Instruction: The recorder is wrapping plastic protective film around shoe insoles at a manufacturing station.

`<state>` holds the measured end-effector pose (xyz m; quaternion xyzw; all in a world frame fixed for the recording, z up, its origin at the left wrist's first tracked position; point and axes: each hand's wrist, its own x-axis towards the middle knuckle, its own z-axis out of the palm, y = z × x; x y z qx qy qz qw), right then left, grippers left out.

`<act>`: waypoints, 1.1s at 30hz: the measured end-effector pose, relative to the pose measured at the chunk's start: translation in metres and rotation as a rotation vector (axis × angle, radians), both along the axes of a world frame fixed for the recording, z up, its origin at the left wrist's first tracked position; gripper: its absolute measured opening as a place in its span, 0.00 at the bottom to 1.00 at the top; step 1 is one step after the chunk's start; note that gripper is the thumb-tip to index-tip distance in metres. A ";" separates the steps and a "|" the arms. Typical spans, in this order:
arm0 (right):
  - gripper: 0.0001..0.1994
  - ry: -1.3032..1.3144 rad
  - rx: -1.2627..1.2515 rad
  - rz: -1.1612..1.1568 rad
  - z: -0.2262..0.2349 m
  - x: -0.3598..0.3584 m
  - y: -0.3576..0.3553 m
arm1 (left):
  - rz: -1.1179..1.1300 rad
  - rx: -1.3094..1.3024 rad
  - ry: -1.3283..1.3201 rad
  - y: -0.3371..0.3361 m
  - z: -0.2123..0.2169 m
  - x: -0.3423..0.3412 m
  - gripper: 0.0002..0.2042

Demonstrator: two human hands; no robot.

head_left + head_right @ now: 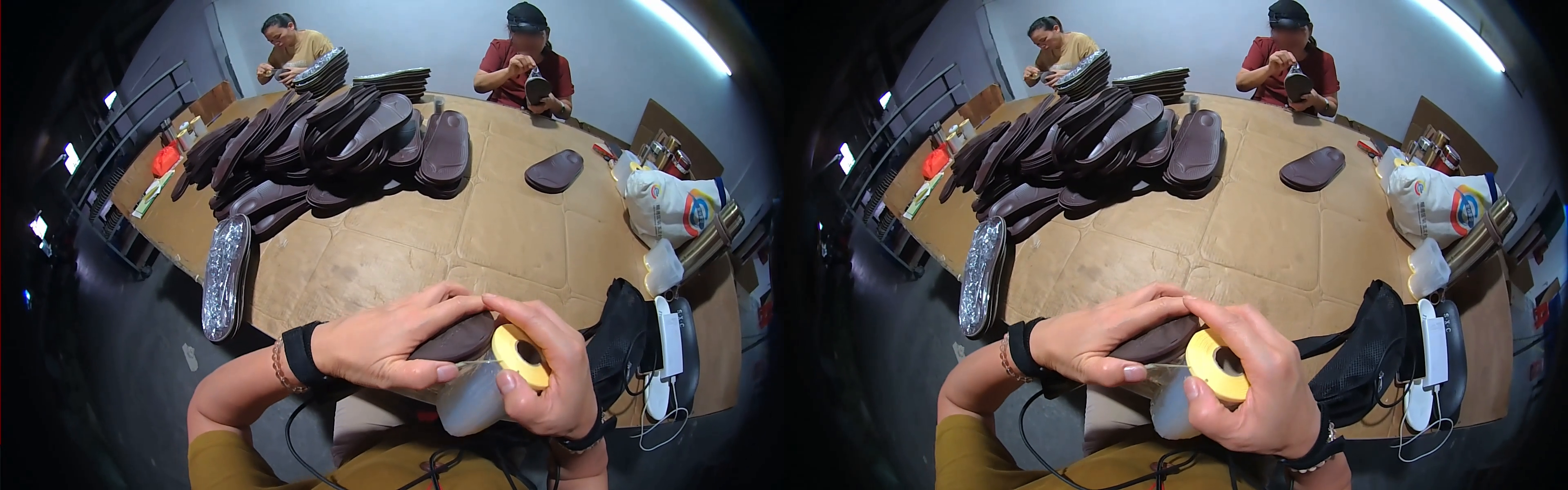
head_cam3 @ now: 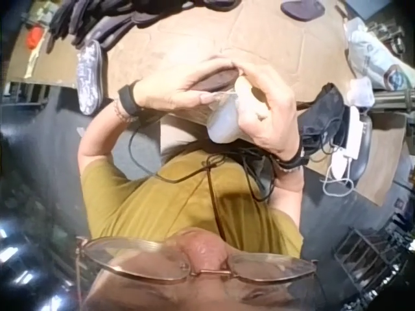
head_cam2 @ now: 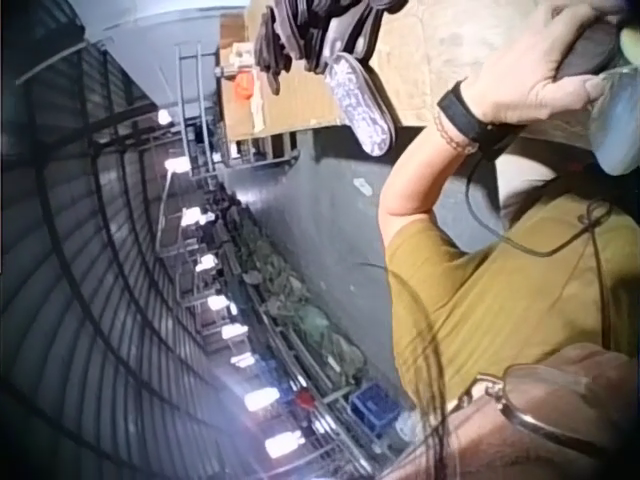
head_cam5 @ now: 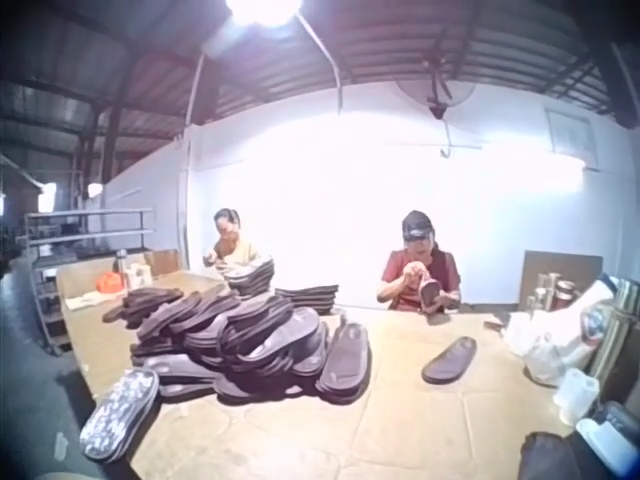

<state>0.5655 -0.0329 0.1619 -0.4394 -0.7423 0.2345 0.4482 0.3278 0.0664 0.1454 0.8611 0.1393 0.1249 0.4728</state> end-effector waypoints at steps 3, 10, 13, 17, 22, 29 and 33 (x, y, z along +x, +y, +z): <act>0.33 0.109 -0.045 0.043 -0.010 0.002 -0.002 | 0.012 -0.010 -0.016 -0.003 -0.001 -0.004 0.46; 0.35 0.325 -0.038 0.157 -0.029 0.005 -0.002 | 0.042 -0.002 -0.083 -0.005 -0.008 -0.005 0.47; 0.30 0.393 -0.065 0.145 -0.028 0.005 -0.004 | 0.068 0.004 -0.083 -0.008 -0.008 -0.008 0.47; 0.22 0.238 -0.001 -0.015 -0.023 0.006 -0.008 | 0.077 0.039 -0.039 -0.008 -0.011 -0.004 0.48; 0.22 0.236 -0.041 -0.108 -0.021 0.003 -0.012 | 0.083 0.028 -0.044 -0.008 -0.011 -0.004 0.48; 0.26 0.323 -0.281 0.230 -0.019 0.030 0.006 | 0.105 0.057 -0.008 0.002 0.002 -0.010 0.47; 0.24 0.458 -0.533 0.296 -0.017 0.041 0.015 | 0.066 0.080 0.021 0.001 -0.003 -0.005 0.46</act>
